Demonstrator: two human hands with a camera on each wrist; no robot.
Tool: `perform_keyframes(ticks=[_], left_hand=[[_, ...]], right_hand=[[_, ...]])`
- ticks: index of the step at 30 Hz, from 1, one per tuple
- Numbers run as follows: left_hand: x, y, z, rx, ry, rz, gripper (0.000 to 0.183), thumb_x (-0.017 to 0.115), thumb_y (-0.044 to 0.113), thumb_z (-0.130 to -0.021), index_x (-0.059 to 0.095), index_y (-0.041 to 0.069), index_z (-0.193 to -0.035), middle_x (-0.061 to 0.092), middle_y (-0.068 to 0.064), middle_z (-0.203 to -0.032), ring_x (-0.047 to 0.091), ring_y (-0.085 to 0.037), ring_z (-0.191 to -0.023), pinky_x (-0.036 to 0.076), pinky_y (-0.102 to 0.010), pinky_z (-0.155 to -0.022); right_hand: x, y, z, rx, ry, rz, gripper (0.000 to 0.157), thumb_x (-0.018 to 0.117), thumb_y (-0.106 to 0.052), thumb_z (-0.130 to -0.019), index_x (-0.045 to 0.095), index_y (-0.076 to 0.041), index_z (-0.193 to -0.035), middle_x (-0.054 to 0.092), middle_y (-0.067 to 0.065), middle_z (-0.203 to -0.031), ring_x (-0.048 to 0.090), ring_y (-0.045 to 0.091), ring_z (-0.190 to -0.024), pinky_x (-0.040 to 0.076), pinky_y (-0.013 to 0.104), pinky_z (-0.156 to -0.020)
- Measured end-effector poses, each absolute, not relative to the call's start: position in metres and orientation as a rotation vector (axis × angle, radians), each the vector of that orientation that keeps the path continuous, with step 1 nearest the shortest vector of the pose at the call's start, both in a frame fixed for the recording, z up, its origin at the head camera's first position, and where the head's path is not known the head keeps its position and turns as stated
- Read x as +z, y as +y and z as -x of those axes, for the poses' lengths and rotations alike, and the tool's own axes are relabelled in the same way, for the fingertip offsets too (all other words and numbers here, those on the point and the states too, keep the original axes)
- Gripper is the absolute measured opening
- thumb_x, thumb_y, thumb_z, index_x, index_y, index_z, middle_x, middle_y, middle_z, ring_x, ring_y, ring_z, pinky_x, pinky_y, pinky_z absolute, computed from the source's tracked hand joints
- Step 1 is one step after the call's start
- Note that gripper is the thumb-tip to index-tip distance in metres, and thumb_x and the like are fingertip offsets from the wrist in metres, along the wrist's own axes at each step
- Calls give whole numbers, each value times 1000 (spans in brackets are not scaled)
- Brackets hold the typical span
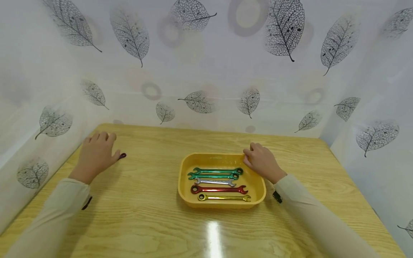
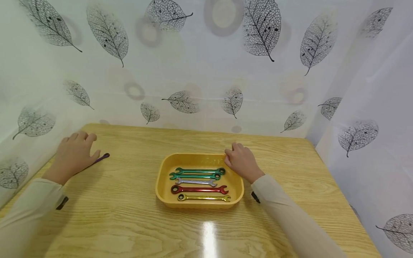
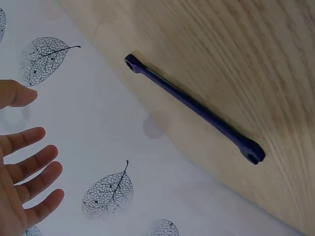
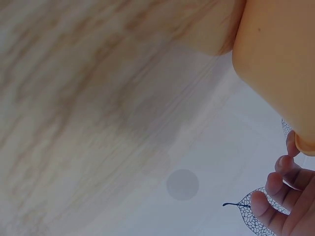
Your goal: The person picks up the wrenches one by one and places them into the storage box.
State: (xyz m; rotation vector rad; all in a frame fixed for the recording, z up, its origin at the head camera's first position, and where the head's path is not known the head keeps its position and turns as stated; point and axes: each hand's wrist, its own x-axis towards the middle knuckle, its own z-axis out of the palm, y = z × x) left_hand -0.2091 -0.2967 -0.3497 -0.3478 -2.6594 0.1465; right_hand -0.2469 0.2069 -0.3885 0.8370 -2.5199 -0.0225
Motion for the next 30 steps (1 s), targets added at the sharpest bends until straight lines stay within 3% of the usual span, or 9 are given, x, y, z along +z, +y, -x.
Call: perform_keyframes(ticks=[9, 17, 30], left_hand=[[-361, -308, 208, 189, -2781, 350, 47, 66, 24, -80, 47, -7, -111, 54, -31, -99, 54, -46, -89, 43, -55, -68], [-368, -314, 207, 135, -2824, 417, 37, 66, 20, -80, 49, -6, -100, 56, -26, -86, 54, -36, -68, 44, -42, -50], [-378, -330, 217, -181, -3100, 319, 41, 62, 24, -86, 49, -7, -110, 52, -29, -94, 54, -28, -67, 42, -35, -47]], right_hand=[[-389, 207, 248, -35, -2515, -839, 13, 55, -13, -86, 55, -9, -74, 34, 5, -66, 27, 14, -57, 24, 23, -49], [-390, 207, 248, -38, -2522, -835, 12, 55, -13, -86, 56, -9, -75, 35, 5, -67, 27, 14, -57, 24, 23, -49], [-392, 208, 249, -31, -2510, -835, 13, 55, -12, -86, 54, -9, -73, 34, 5, -66, 27, 14, -57, 23, 23, -49]])
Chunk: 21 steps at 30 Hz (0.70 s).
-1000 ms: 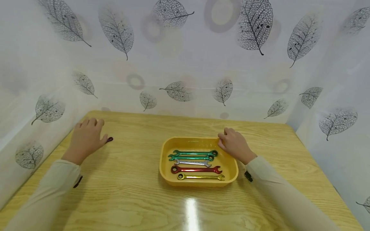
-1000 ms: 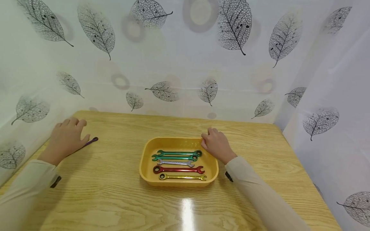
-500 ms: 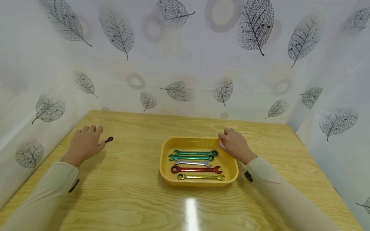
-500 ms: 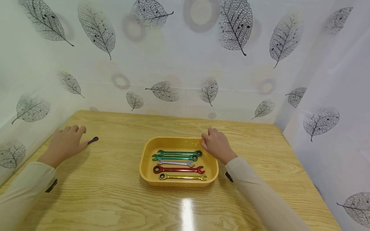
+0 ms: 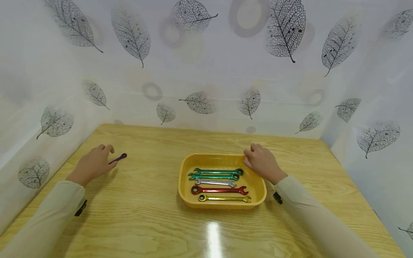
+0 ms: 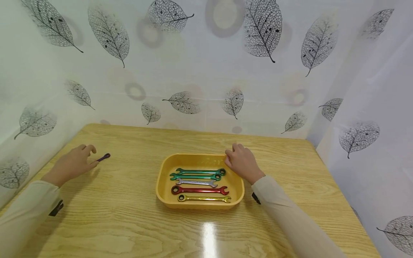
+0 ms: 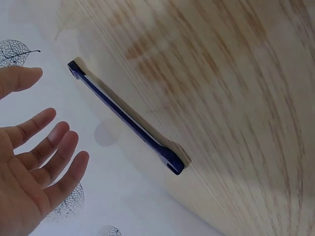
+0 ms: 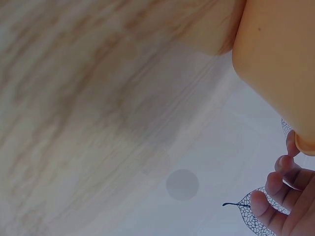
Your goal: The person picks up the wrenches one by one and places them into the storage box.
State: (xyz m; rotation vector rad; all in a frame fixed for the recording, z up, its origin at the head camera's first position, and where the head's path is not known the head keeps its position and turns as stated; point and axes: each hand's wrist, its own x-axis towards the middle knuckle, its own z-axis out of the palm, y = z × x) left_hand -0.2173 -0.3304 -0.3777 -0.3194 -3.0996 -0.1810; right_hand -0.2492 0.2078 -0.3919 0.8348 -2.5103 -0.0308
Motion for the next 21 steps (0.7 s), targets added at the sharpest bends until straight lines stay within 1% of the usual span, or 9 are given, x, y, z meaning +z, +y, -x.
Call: perform_keyframes(ticks=[9, 13, 16, 21], left_hand=[[-382, -335, 223, -225, -3154, 287, 42, 64, 24, -86, 53, -9, -109, 52, -31, -101, 58, -33, -76, 48, -42, -58], [-384, -335, 225, -193, -3155, 334, 40, 67, 21, -83, 59, -10, -107, 58, -27, -98, 59, -33, -78, 50, -45, -64], [-384, -335, 227, -203, -3175, 369, 38, 68, 17, -82, 62, -11, -107, 63, -25, -97, 61, -37, -84, 50, -48, -70], [-383, -335, 230, -266, -3196, 397, 33, 68, 11, -81, 64, -13, -104, 65, -27, -96, 62, -40, -86, 50, -49, -73]], right_hand=[[-391, 208, 249, -28, -2511, -835, 13, 56, -13, -85, 53, -10, -73, 34, 5, -66, 28, 14, -57, 23, 23, -49], [-391, 208, 249, -24, -2510, -838, 14, 56, -13, -86, 52, -10, -73, 34, 5, -67, 28, 14, -57, 24, 23, -49], [-391, 208, 249, -22, -2508, -839, 13, 56, -13, -85, 53, -10, -73, 34, 5, -67, 28, 14, -57, 24, 23, -49], [-391, 207, 248, -23, -2515, -834, 12, 56, -14, -86, 54, -10, -74, 35, 5, -67, 29, 14, -57, 25, 23, -48]])
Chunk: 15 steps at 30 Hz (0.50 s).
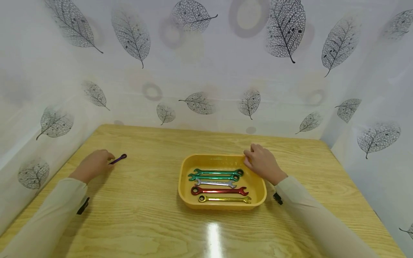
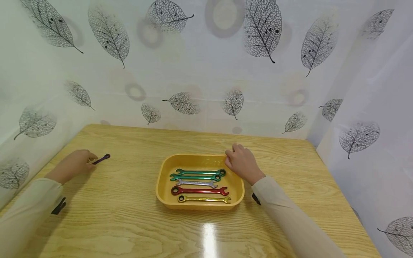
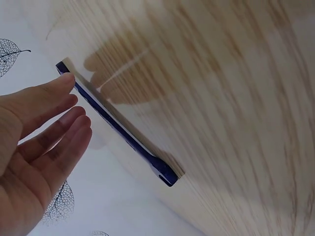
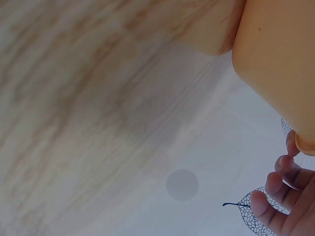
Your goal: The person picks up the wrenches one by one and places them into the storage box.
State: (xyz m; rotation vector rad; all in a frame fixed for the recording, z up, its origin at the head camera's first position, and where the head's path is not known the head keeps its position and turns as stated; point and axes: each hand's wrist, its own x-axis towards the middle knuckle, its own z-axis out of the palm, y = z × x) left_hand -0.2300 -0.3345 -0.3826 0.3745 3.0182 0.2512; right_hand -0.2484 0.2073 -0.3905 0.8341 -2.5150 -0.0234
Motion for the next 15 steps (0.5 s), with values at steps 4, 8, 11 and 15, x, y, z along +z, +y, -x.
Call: perform_keyframes(ticks=[4, 8, 11, 15], left_hand=[[-384, -335, 231, 273, 3025, -397, 31, 68, 9, -80, 65, -13, -102, 66, -27, -93, 62, -39, -84, 50, -49, -72], [-386, -336, 233, 290, 3039, -411, 29, 68, 8, -80, 64, -12, -101, 65, -26, -90, 62, -39, -82, 50, -48, -71], [-388, -338, 233, 297, 3038, -420, 28, 68, 8, -80, 64, -12, -99, 65, -23, -87, 61, -36, -79, 49, -47, -68], [-389, -339, 233, 321, 3025, -421, 26, 69, 9, -80, 66, -10, -97, 66, -19, -85, 62, -32, -76, 49, -45, -67]], right_hand=[[-390, 208, 248, -24, -2521, -831, 13, 56, -13, -85, 53, -10, -73, 34, 4, -66, 29, 14, -57, 26, 23, -49], [-390, 208, 247, -29, -2511, -835, 13, 56, -13, -86, 54, -10, -73, 35, 5, -66, 29, 15, -57, 26, 23, -49], [-389, 207, 247, -30, -2501, -838, 12, 56, -12, -86, 57, -9, -74, 36, 5, -66, 30, 15, -57, 26, 23, -48], [-389, 207, 247, -29, -2501, -839, 12, 55, -12, -86, 59, -9, -76, 38, 5, -67, 31, 15, -57, 28, 23, -48]])
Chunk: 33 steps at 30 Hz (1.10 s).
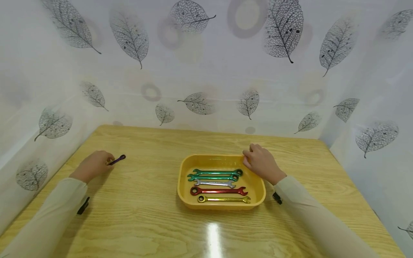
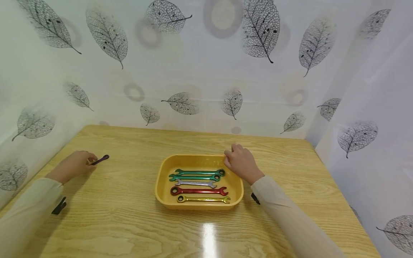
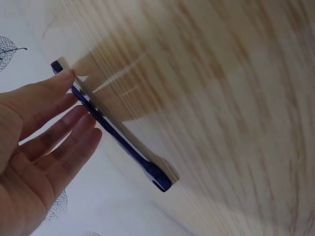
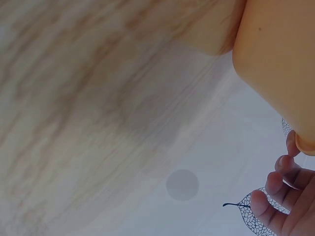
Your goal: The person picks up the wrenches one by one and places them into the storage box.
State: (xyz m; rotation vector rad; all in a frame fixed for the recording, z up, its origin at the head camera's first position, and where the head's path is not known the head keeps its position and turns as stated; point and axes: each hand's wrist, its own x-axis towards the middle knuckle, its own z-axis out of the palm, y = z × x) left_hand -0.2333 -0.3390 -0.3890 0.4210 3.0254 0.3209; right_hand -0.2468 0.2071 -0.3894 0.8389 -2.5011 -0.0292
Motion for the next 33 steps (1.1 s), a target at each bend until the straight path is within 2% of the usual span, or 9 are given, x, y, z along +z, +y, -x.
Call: perform_keyframes(ticks=[13, 22, 27, 33], left_hand=[[-391, -350, 226, 517, 2979, -364, 30, 68, 8, -80, 63, -11, -103, 66, -22, -88, 63, -33, -78, 51, -46, -69], [-389, -352, 222, 505, 2978, -295, 35, 68, 11, -81, 64, -8, -111, 67, -27, -94, 64, -38, -84, 50, -49, -73], [-390, -354, 220, 522, 2983, -264, 36, 67, 11, -82, 64, -6, -113, 66, -28, -97, 63, -38, -84, 50, -49, -72], [-391, -354, 220, 526, 3002, -261, 32, 66, 7, -82, 65, -6, -111, 67, -24, -92, 64, -35, -80, 51, -48, -70]], right_hand=[[-389, 205, 248, -23, -2518, -825, 10, 56, -13, -86, 60, -9, -77, 39, 6, -68, 31, 15, -58, 27, 23, -48], [-387, 205, 248, -12, -2535, -819, 11, 56, -13, -86, 61, -9, -77, 38, 5, -67, 31, 15, -58, 26, 24, -49], [-389, 206, 248, -11, -2526, -819, 10, 56, -13, -86, 60, -9, -77, 37, 5, -67, 30, 15, -57, 26, 23, -48], [-390, 207, 248, -10, -2523, -822, 10, 56, -13, -86, 61, -9, -78, 37, 5, -67, 30, 15, -57, 26, 23, -48]])
